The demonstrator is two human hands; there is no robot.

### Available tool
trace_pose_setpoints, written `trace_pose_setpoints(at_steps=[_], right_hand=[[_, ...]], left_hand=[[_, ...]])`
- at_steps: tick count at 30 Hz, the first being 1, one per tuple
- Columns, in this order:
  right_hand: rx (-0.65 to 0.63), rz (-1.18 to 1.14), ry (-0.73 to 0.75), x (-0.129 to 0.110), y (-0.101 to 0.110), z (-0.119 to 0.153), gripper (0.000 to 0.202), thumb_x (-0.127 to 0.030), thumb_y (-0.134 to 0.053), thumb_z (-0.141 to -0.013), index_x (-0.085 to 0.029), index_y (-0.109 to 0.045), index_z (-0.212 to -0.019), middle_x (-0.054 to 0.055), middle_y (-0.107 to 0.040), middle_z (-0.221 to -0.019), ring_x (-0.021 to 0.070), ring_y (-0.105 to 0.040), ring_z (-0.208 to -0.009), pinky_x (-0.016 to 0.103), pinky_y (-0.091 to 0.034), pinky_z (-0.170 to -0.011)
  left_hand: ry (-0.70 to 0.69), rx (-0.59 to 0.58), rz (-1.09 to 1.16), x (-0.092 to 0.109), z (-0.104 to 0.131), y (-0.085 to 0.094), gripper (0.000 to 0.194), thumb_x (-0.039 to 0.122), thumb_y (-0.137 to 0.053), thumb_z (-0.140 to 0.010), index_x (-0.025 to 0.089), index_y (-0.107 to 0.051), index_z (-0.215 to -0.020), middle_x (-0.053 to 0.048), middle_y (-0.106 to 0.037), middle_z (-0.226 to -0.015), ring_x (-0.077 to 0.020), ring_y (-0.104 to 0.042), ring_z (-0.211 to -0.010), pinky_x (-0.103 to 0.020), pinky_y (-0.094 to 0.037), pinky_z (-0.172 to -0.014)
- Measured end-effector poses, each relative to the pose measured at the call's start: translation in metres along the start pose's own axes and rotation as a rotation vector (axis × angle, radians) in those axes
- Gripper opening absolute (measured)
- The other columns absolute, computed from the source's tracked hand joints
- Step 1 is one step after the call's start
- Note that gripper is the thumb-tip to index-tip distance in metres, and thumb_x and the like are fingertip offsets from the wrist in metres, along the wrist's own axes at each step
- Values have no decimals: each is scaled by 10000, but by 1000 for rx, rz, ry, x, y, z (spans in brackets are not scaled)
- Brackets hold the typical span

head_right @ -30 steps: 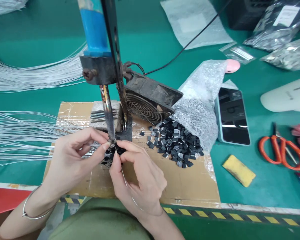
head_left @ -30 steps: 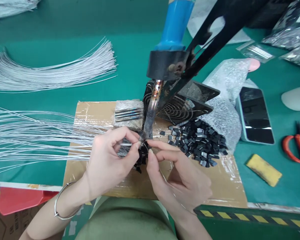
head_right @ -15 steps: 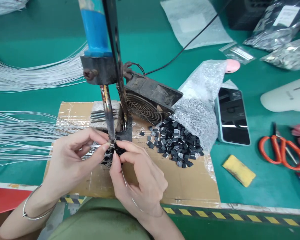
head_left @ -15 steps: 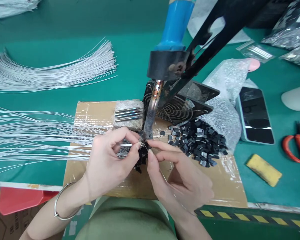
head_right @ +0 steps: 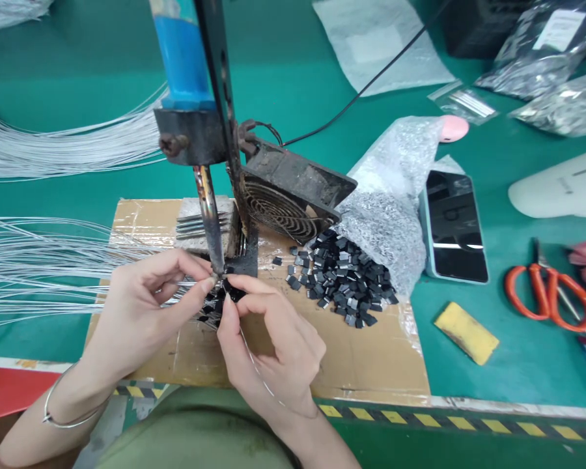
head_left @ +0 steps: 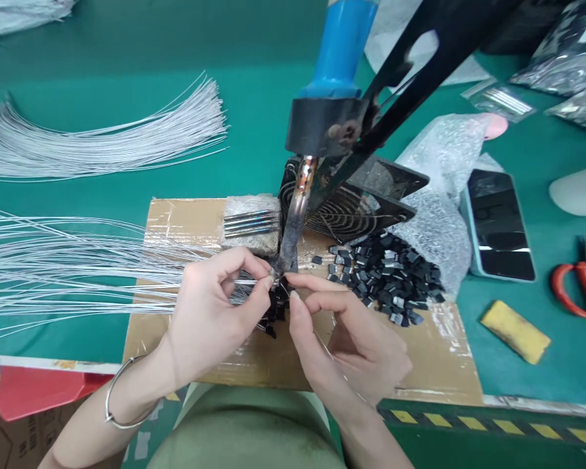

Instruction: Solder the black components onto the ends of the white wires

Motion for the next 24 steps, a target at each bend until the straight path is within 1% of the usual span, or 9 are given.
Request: trace_pose_setpoints(at_steps=[7, 10, 15, 24], right_hand=[[10, 7, 16, 0, -1, -1, 155, -89, -736, -912, -222, -669, -869, 56, -839, -1051, 198, -826, -928, 311, -665, -846], [9, 6, 8, 0, -1, -1, 154, -96, -736, -917, -227, -668, -873, 56, -838, -1051, 207, -827, -941, 328, -667, -853], [20, -4, 16, 0, -1, -1, 170, -79, -744, -908, -229, -669, -878, 39, -834, -1052, 192, -825, -951, 305, -653, -867], [38, -28, -2, 0, -1, -1, 176, -70, -752, -897, -231, -681, -879, 34, -833, -1057, 200, -826, -960, 309, -649, -869]], left_hand=[[-5, 13, 9, 4, -2, 0, 91, 113, -709, -843, 171, -688, -775, -25, -769, -834, -143, -694, -743, -234, -534, -670], [1, 16, -10, 5, -2, 1, 89, 128, -714, -844, 180, -692, -775, -26, -774, -831, -150, -690, -726, -244, -515, -632], [-3, 21, -2, 6, -4, 1, 99, 119, -707, -843, 180, -690, -766, -25, -773, -820, -148, -690, -728, -244, -528, -656], [-10, 27, 39, 6, -4, 1, 111, 98, -711, -835, 173, -686, -758, -15, -767, -805, -132, -681, -714, -225, -517, -635]])
Point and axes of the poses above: each hand's wrist, its own z-axis away from the middle knuckle, its own y-axis out of the back of the hand, x = y × z, the point moved 5 cm from there along -z, towards the middle knuckle
